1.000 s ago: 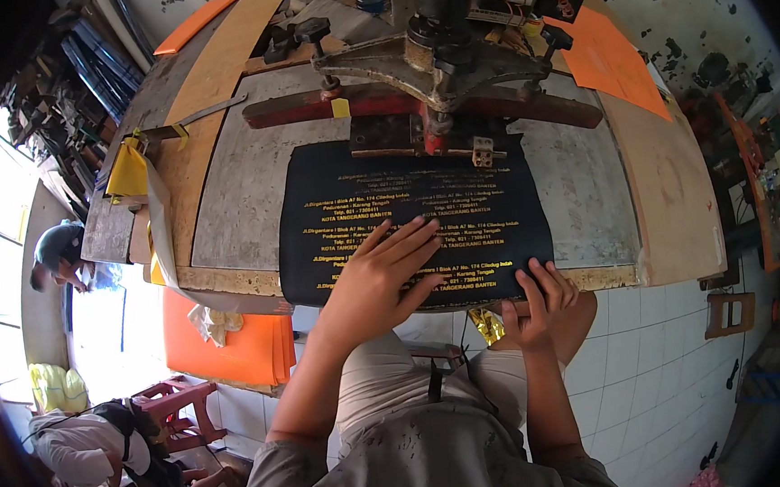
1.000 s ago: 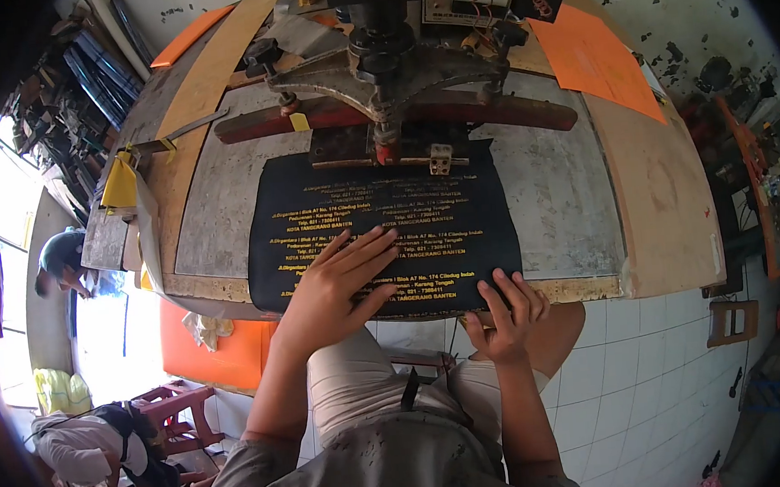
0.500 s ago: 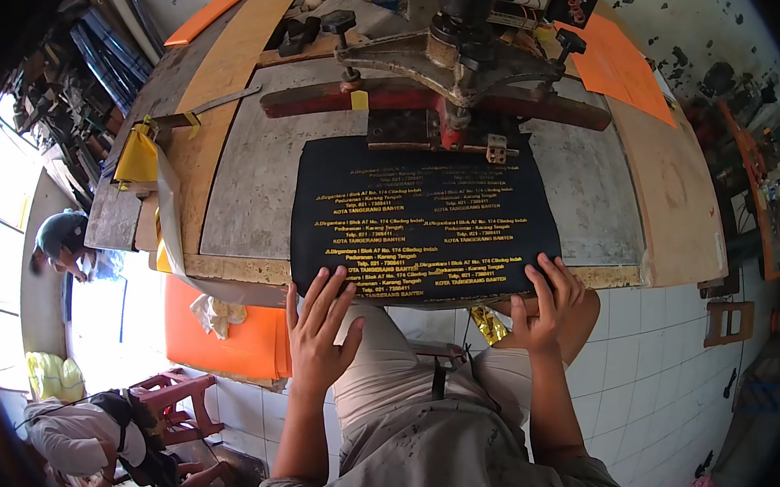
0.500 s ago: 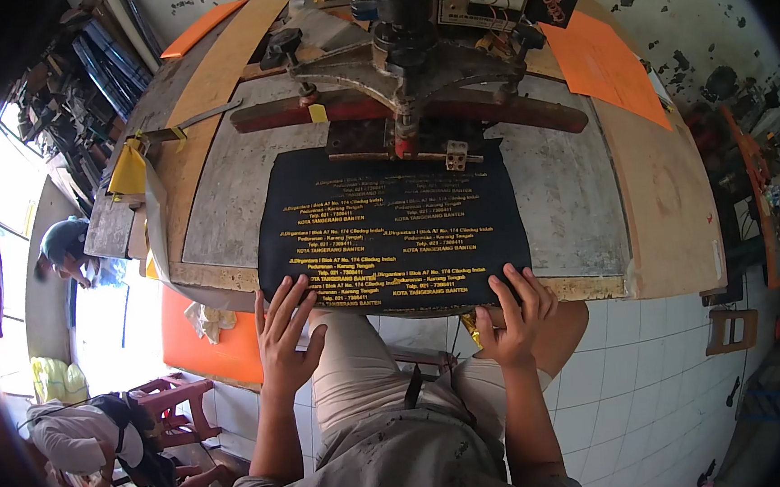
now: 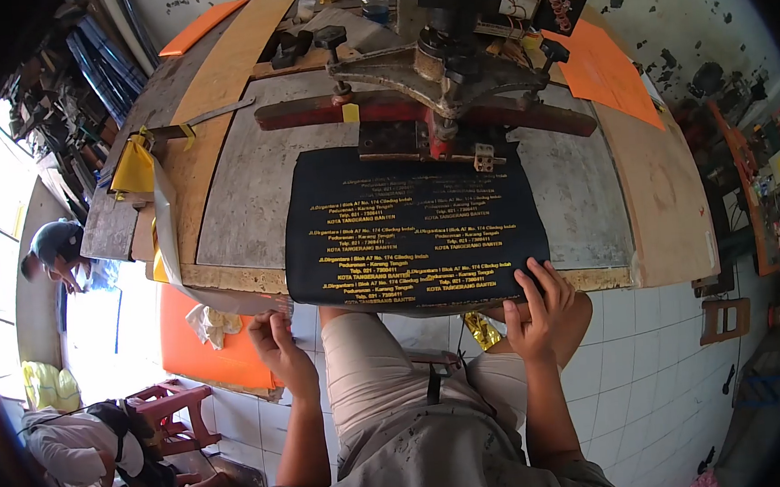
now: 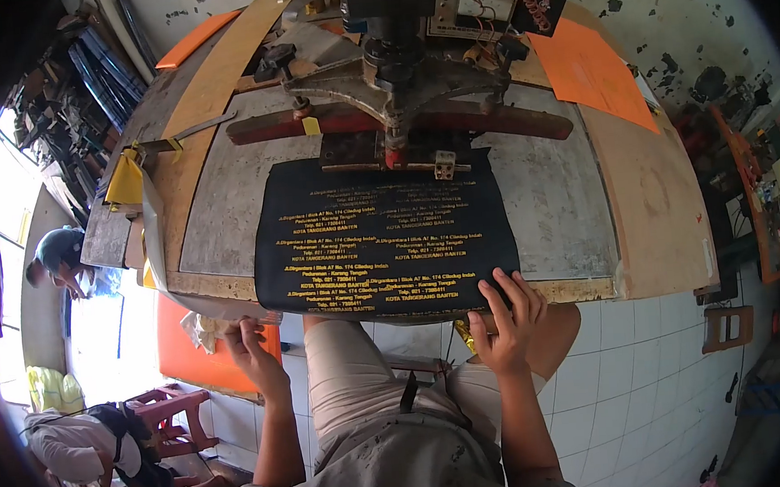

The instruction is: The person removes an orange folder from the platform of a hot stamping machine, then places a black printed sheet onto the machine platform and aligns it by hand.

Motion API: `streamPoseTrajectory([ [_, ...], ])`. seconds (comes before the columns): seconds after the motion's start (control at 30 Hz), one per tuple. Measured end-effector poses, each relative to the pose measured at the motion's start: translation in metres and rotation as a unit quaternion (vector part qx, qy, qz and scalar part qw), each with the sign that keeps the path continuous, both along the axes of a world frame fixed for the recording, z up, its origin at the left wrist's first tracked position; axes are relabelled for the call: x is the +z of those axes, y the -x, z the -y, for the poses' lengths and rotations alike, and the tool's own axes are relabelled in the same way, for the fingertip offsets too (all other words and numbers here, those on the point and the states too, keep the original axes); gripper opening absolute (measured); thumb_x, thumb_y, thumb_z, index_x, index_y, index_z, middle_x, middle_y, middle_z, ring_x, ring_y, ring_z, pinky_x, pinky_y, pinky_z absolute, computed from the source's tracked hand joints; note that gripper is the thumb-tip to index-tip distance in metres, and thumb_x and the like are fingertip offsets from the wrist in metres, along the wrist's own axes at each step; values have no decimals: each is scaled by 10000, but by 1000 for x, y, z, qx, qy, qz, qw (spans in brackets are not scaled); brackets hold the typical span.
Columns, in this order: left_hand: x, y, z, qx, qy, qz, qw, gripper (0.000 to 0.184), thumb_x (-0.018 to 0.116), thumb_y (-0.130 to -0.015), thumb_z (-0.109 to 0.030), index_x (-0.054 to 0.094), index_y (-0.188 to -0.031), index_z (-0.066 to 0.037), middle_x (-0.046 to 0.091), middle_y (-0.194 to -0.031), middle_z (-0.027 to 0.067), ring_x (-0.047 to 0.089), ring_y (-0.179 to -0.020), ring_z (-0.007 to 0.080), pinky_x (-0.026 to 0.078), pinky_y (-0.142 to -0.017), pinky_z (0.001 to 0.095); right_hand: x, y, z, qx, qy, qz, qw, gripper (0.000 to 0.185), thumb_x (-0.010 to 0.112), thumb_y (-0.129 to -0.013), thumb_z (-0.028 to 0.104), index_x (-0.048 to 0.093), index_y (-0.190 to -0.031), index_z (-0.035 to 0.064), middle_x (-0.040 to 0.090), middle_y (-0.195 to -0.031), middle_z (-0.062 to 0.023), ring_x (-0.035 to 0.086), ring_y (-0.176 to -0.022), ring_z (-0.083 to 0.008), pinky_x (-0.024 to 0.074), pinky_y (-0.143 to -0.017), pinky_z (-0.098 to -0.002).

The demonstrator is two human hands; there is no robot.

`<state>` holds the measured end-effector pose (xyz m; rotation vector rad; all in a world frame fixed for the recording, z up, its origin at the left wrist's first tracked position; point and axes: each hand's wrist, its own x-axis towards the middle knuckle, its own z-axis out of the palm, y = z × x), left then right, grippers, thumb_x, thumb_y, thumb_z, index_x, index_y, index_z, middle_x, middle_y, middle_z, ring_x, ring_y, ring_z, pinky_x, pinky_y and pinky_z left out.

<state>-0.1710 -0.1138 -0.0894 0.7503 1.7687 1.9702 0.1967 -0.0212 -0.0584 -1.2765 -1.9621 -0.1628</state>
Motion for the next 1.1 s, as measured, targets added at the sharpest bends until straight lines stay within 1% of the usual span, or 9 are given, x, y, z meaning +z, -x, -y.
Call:
streamPoseTrajectory([
  [0.07, 16, -16, -9, -22, 26, 54, 998, 258, 548, -1080, -100, 558, -1317, 1, 628, -1326, 132, 600, -1182, 202, 447, -1038, 353, 1, 0, 0, 1, 2, 2, 1000, 402, 656, -959, 328, 717, -1309, 138, 624, -1454, -75, 502, -1384, -307, 295, -1151, -509],
  [0.2, 5, -6, 1, -210, 45, -61, 975, 174, 611, -1055, -112, 554, -1175, 0, 651, -1154, 81, 568, -1114, 130, 435, -984, 297, 9, 1, 3, 2, 27, -10, 1000, 407, 645, -975, 329, 711, -1327, 136, 610, -1476, -67, 487, -1417, -319, 275, -1172, -539],
  [0.33, 23, 7, 17, -237, 41, -26, 970, 151, 671, -1007, -31, 549, -1094, -11, 630, -948, 7, 567, -873, 69, 451, -793, 218, 31, 2, 5, -28, 69, 55, 996, 438, 614, -1007, 345, 681, -1387, 139, 567, -1539, -50, 424, -1492, -327, 219, -1207, -596],
  [0.57, 100, 15, -33, -134, 71, -163, 975, 509, 694, -996, -58, 542, -1479, -4, 531, -786, -49, 467, -708, 23, 386, -632, 199, 71, 17, -11, -2, 163, 106, 981, 491, 528, -1077, 401, 606, -1480, 131, 507, -1604, -71, 346, -1557, -305, 178, -1256, -596],
  [0.67, 127, 20, -66, -109, 140, -207, 962, 469, 697, -987, -72, 603, -1446, -58, 437, -708, -33, 420, -650, 32, 375, -591, 217, 78, 29, -27, 11, 172, 123, 977, 521, 521, -1083, 428, 579, -1505, 128, 479, -1625, -83, 331, -1564, -309, 189, -1267, -576],
  [0.8, 131, 32, -92, -124, 210, -346, 906, 297, 696, -993, -144, 731, -1286, -112, 644, -783, 64, 544, -611, 121, 466, -597, 309, 78, 37, -51, 4, 169, 163, 972, 567, 542, -1072, 447, 533, -1541, 129, 436, -1653, -90, 311, -1572, -321, 200, -1272, -571],
  [0.83, 129, 31, -97, -95, 204, -388, 894, 237, 710, -971, -219, 774, -1178, -124, 642, -765, 112, 607, -629, 225, 491, -638, 380, 79, 37, -57, 8, 172, 166, 971, 578, 546, -1069, 451, 521, -1549, 129, 428, -1658, -92, 308, -1572, -324, 198, -1274, -572],
  [0.9, 124, 36, -102, -104, 208, -412, 881, 247, 709, -961, -227, 771, -1177, -123, 659, -781, 114, 637, -664, 257, 501, -664, 397, 80, 36, -67, 17, 178, 173, 969, 602, 553, -1064, 458, 496, -1565, 130, 410, -1668, -97, 302, -1573, -329, 193, -1278, -574],
  [1.1, 124, 34, -101, -101, 245, -366, 892, 217, 692, -941, -202, 773, -1121, -114, 676, -822, 134, 677, -762, 319, 526, -735, 423, 81, 41, -63, -1, 119, 51, 992, 517, 750, -951, 415, 700, -1356, 96, 580, -1488, -72, 494, -1394, -293, 350, -1169, -507],
])
